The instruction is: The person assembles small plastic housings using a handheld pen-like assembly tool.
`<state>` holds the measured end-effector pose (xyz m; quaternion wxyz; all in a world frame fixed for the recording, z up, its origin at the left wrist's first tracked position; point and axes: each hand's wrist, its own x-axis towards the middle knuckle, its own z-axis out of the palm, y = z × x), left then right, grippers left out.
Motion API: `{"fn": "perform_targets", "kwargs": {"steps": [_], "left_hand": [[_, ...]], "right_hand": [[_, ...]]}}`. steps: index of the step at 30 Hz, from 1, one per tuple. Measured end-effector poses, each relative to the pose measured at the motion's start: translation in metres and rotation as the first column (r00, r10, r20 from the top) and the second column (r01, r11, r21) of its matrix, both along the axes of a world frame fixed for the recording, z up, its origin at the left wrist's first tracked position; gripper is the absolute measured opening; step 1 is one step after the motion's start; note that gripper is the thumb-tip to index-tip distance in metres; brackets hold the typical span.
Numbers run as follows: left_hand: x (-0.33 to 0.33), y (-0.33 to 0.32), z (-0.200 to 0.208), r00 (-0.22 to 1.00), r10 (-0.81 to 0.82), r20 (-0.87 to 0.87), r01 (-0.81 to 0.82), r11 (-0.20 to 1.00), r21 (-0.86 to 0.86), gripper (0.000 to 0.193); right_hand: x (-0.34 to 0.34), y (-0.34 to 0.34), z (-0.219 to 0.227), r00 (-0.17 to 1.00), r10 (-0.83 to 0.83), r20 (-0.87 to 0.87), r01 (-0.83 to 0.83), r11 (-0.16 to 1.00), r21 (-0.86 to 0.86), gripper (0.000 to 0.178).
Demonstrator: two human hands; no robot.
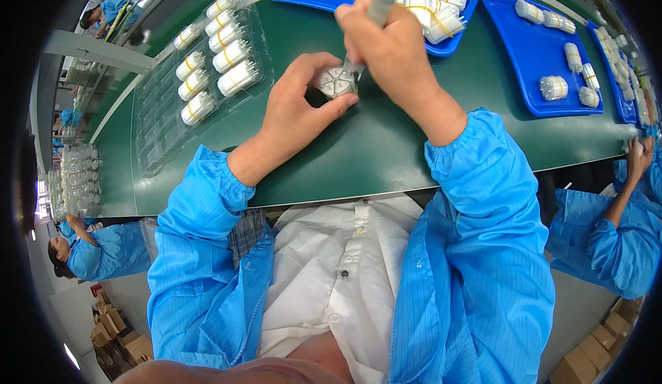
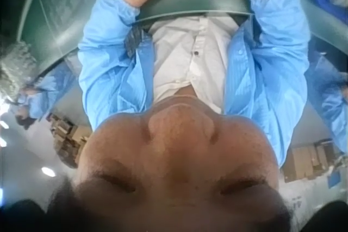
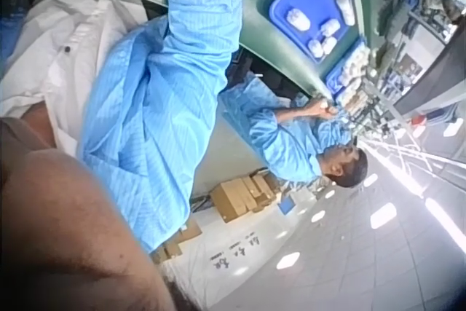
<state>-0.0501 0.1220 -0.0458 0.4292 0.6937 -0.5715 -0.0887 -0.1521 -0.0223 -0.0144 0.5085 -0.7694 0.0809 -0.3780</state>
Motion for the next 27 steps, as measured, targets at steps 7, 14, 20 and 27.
{"fn": "perform_targets", "kwargs": {"steps": [7, 14, 20, 27], "left_hand": [[0.001, 0.001, -0.004, 0.977, -0.098, -0.189, 0.088, 0.994, -0.062, 0.061], [0.003, -0.001, -0.003, 0.986, -0.134, -0.101, 0.127, 0.99, -0.069, 0.062], [0.005, 0.0, -0.003, 0.976, -0.018, 0.219, 0.023, 1.0, -0.02, 0.066], [0.002, 0.005, -0.001, 0.969, -0.146, -0.197, 0.142, 0.989, -0.036, 0.066]], "right_hand": [[-0.004, 0.001, 0.003, 0.995, 0.074, 0.063, -0.083, 0.983, 0.164, 0.033], [0.002, 0.002, -0.008, 0.999, 0.04, 0.014, -0.035, 0.958, -0.285, 0.033], [-0.002, 0.007, -0.003, 0.999, 0.039, -0.002, -0.039, 0.999, -0.015, 0.033], [-0.006, -0.002, 0.004, 0.994, 0.087, 0.071, -0.096, 0.985, 0.142, 0.032]]}}
